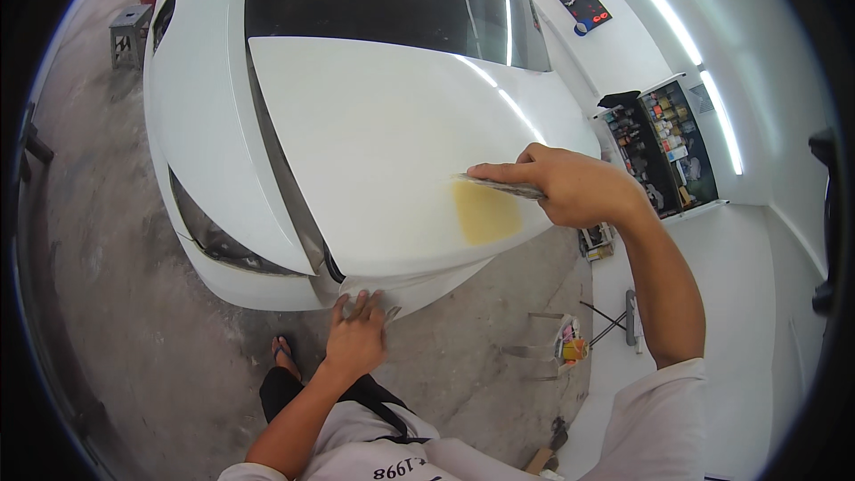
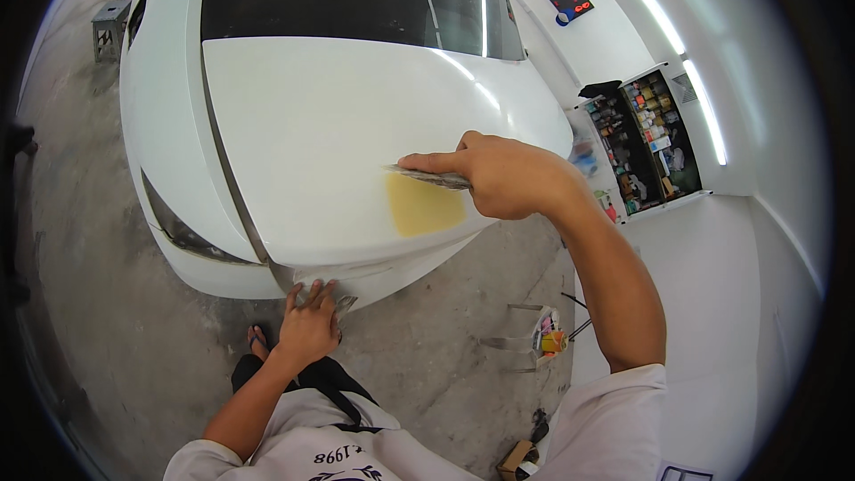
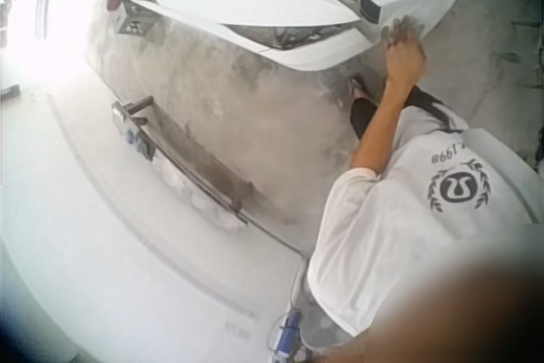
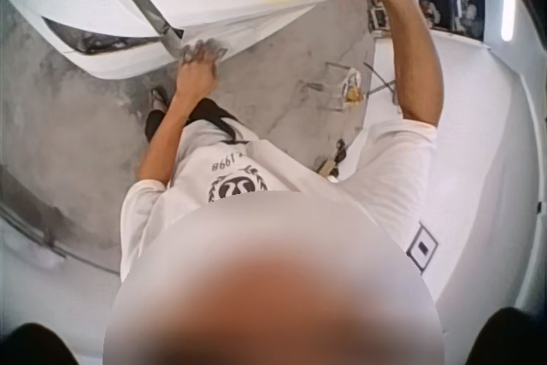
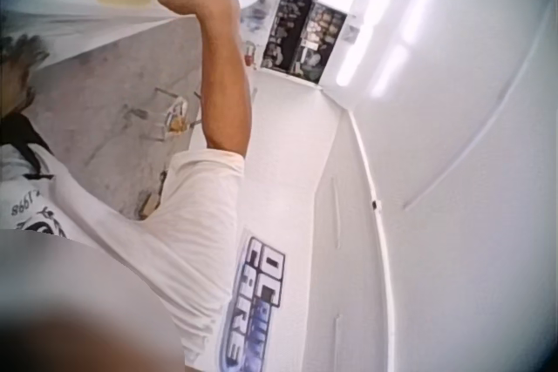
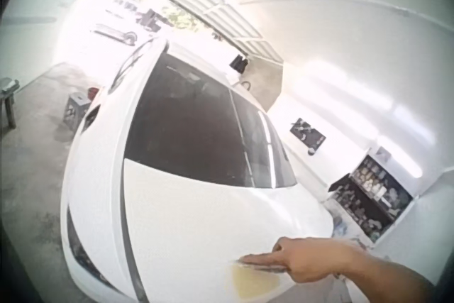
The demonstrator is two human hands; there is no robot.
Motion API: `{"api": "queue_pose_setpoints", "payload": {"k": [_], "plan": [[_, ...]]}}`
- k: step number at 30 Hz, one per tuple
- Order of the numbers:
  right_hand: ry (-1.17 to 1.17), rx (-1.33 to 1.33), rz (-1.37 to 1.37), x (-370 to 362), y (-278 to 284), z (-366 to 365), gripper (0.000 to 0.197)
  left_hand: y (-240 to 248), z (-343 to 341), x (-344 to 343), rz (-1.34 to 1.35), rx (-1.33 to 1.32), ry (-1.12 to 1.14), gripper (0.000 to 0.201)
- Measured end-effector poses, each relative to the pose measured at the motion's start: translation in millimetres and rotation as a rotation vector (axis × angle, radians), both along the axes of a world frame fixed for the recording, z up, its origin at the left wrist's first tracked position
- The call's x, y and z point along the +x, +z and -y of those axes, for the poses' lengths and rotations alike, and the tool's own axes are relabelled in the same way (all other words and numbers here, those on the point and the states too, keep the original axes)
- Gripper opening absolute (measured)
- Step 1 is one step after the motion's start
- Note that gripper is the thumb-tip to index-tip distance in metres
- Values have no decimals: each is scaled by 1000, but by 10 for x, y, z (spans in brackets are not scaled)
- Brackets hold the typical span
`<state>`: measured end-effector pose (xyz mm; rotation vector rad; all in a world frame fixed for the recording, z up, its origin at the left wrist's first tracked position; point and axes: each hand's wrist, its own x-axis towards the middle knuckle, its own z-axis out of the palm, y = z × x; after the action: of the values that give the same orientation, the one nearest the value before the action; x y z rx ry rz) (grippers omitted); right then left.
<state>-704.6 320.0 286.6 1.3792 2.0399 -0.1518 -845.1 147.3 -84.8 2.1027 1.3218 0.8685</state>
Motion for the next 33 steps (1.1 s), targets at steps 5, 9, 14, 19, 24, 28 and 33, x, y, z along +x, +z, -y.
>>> {"api": "queue_pose_setpoints", "payload": {"k": [5, 9, 14, 19, 24, 28, 33], "plan": [[-13, 12, 28, -12, -121, -51, 93, -15, 0, -10, -34, -19, -28, 38], [-31, -22, 10, 10, -182, -54, 94, -8, -4, -1, -11, -3, -14, 27], [15, 9, -35, 71, -282, 26, 92, -9, 1, 13, -18, -11, -11, 29], [-32, 29, -4, 96, -302, 49, 102, -6, -3, -11, -63, -47, -54, 33], [-40, -199, 96, 198, -127, 533, 102, -4, -11, -16, -29, 5, -26, 30], [-85, -633, 90, 472, -200, 1291, 91, 5, 33, -25, -15, -15, -44, 29], [-291, -492, 38, 982, -181, 1501, 90, 31, 77, -47, -47, -10, -71, 28]]}}
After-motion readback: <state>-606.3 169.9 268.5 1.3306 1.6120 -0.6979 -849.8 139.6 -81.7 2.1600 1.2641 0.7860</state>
